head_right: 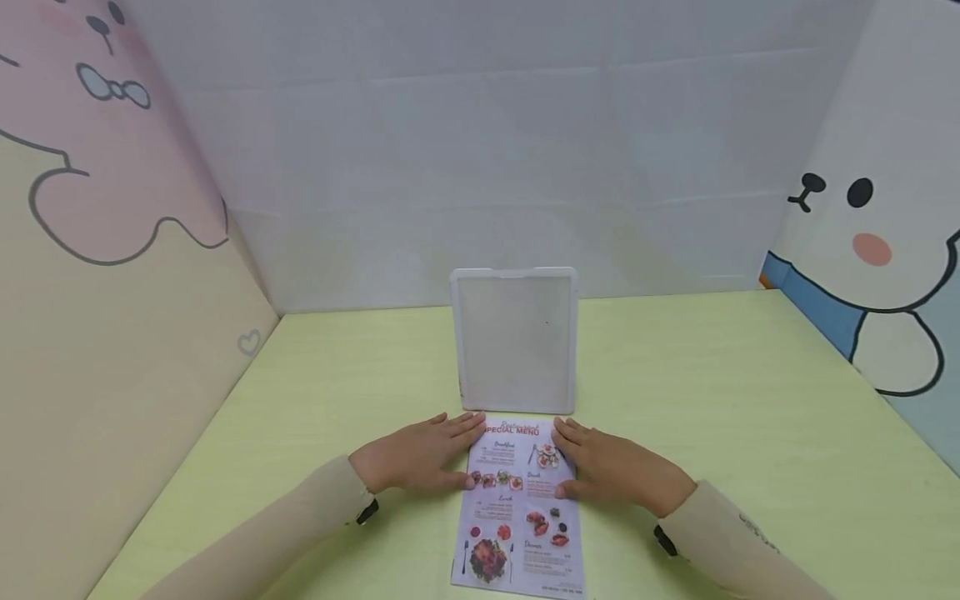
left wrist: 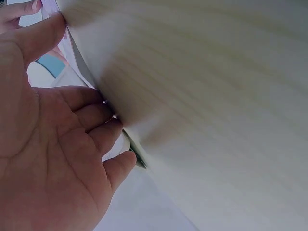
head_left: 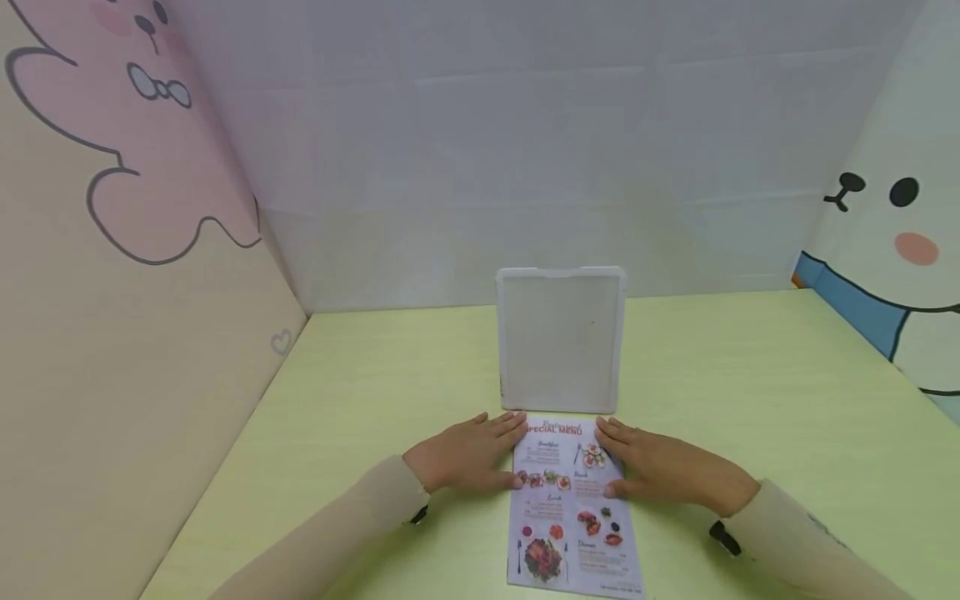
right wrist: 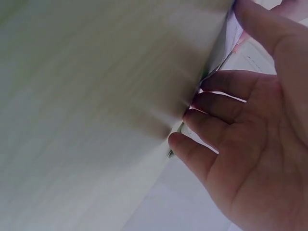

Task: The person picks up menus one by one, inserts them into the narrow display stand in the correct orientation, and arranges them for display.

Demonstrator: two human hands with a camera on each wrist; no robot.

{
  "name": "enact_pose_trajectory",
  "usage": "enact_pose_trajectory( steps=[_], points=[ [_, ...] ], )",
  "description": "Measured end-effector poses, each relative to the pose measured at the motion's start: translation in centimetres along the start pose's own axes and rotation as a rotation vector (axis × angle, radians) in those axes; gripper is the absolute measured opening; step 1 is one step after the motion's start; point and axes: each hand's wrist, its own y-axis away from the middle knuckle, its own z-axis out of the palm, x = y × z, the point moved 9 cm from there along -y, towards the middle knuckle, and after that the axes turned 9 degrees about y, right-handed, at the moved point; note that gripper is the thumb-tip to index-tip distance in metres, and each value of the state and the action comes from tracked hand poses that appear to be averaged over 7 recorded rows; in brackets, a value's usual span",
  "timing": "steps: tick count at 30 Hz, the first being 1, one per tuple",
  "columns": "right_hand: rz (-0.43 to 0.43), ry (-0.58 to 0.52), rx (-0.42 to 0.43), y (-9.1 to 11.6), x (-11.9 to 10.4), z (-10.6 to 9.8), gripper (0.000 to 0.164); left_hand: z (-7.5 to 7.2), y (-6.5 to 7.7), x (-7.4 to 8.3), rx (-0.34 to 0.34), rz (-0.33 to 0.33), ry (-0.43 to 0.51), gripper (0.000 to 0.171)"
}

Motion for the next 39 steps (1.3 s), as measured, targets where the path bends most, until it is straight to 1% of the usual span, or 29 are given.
enact_pose_trajectory(
  steps=[6,11,20,28,33,39],
  points=[
    [0.008,-0.013,0.011,-0.06,0.02,-0.21,0.076,-0.1,0.02,-0.02,0.0,-0.019,0.002,0.079],
    [0.008,-0.02,0.016,0.01,-0.1,-0.45,0.074,-0.27,0.02,0.09,0.006,-0.022,0.018,0.079],
    [-0.029,-0.002,0.048,0.07,-0.39,-0.53,0.072,-0.46,0.14,0.38,0.023,-0.018,0.074,0.08],
    [-0.037,0.015,0.069,0.0,-0.5,-0.67,0.072,-0.43,0.07,0.17,0.033,-0.049,0.136,0.08],
    [-0.026,0.004,0.067,-0.09,-0.33,-0.61,0.073,-0.52,-0.06,0.15,0.06,-0.043,0.174,0.08],
    [0.005,-0.055,0.082,-0.15,0.03,-0.88,0.078,-0.81,-0.22,0.21,0.12,-0.016,0.227,0.078]
  ],
)
